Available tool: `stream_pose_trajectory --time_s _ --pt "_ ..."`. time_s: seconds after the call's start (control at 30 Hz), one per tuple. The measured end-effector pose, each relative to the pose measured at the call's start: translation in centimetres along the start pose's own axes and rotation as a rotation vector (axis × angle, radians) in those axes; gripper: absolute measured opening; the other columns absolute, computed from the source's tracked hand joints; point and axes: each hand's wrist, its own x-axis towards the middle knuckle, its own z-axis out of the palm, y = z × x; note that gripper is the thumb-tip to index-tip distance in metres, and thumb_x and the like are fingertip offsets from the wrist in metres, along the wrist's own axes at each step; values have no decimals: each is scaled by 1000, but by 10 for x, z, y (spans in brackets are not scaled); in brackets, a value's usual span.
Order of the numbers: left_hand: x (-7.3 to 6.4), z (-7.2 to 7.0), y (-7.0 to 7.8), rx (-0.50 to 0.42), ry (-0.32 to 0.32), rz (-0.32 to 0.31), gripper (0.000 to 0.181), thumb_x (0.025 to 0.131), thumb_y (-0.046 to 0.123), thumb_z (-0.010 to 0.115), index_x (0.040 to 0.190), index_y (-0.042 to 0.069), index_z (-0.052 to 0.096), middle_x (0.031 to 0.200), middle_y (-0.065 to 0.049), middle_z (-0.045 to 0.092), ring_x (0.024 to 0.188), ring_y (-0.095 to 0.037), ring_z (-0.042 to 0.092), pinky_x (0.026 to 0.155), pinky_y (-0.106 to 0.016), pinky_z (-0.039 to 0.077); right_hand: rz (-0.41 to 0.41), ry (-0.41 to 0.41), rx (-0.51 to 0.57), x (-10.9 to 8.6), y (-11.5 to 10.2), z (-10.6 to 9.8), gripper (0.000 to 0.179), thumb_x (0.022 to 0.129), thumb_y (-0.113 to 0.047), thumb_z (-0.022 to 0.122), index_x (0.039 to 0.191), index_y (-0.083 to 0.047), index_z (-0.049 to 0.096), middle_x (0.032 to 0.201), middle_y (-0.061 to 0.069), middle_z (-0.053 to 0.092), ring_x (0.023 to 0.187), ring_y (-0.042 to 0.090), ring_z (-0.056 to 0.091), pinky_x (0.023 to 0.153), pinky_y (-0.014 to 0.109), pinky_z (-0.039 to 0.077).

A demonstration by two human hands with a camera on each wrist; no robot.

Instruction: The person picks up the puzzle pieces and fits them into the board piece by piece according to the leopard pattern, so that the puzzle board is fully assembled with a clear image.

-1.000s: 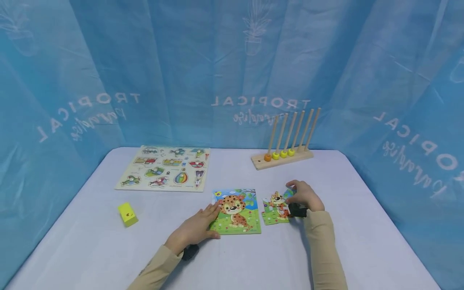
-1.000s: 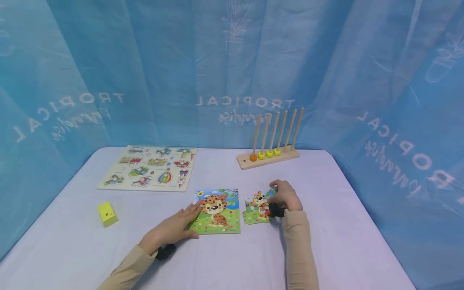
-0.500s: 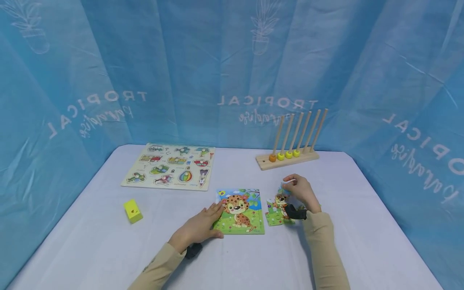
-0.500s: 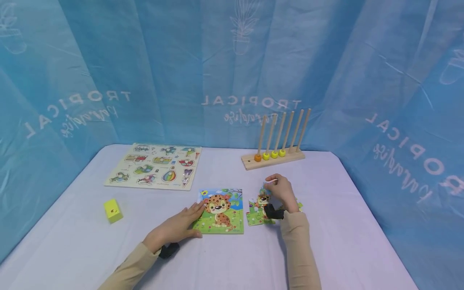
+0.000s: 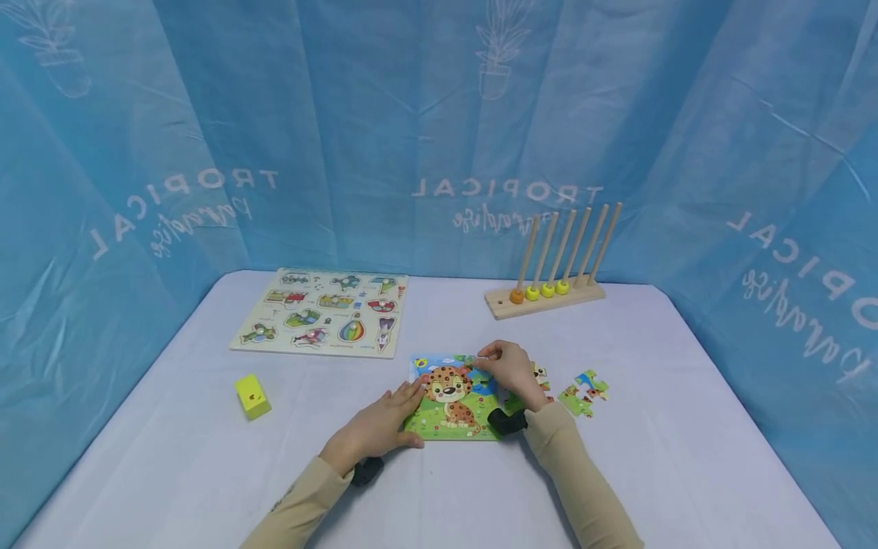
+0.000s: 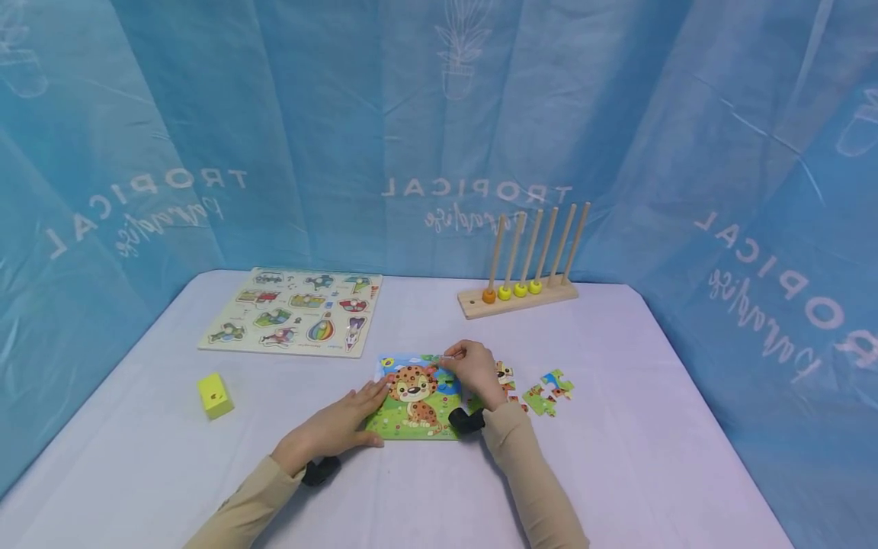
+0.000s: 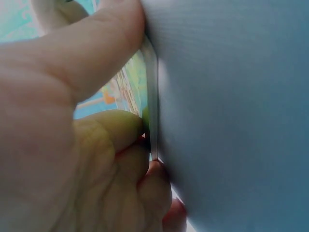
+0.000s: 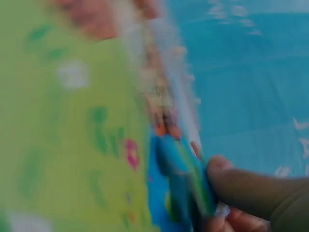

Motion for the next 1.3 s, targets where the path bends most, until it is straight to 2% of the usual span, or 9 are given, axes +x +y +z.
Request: stream_pose_trajectory --time_s 0.23,0.43,0.6,0.77,0.9,1.0,1.1,1.2,1.3 --pt "1 1 0 2 -1 -8 85 85 40 69 148 -3 33 160 -17 22 148 -37 23 121 -53 23 -73 84 -151 -4 -5 10 16 84 -22 76 87 -9 68 91 10 55 75 21 47 63 32 41" --pt "2 1 0 -5 5 -13 84 85 39 69 148 -3 33 160 -16 22 148 -37 22 121 -53 23 -78 59 -105 0 -2 8 14 87 -22 73 92 -9 68 90 10 59 74 19 50 61 29 42" --pt "2 3 0 -18 9 -10 84 85 39 69 148 -3 33 160 -17 22 148 -37 22 121 -53 22 -58 57 9 5 10 -14 17 93 -22 65 103 -8 68 95 11 65 77 21 60 60 27 48" --pt "2 3 0 2 11 -16 84 85 40 69 148 -3 33 160 -16 22 148 -36 23 121 -53 23 -33 95 -13 4 28 -49 23 96 -23 61 110 -6 67 107 15 67 95 27 63 72 31 53" --pt "2 2 0 7 5 -16 84 86 40 69 148 -2 33 160 -16 23 148 -36 23 121 -52 23 -23 -33 -61 -4 42 -73 34 94 -21 64 123 -4 61 122 20 62 110 35 59 86 42 54" --pt "2 1 1 6 -3 -20 84 86 40 69 149 -2 33 160 -16 22 148 -36 22 122 -52 22 -23 -176 -105 -12 50 -84 57 86 -18 73 136 -3 50 135 22 53 121 39 51 95 50 50" --pt "1 1 1 6 -1 -16 84 85 39 69 148 -3 33 160 -17 23 148 -37 23 121 -53 23 -43 -247 -154 -15 53 -89 77 78 -16 81 143 -4 43 140 22 48 124 39 48 98 53 48" --pt "2 1 0 5 7 -14 84 85 39 70 148 -3 33 160 -17 24 147 -37 23 121 -53 23 -82 -269 -174 -16 50 -90 78 76 -11 82 143 -3 43 136 23 49 112 37 53 90 49 52" --pt "2 2 0 1 9 -15 84 85 39 69 148 -3 33 160 -17 23 148 -37 23 121 -52 22 -83 -267 -171 -14 47 -88 70 78 -7 78 141 -4 47 121 22 56 95 28 56 75 38 53"
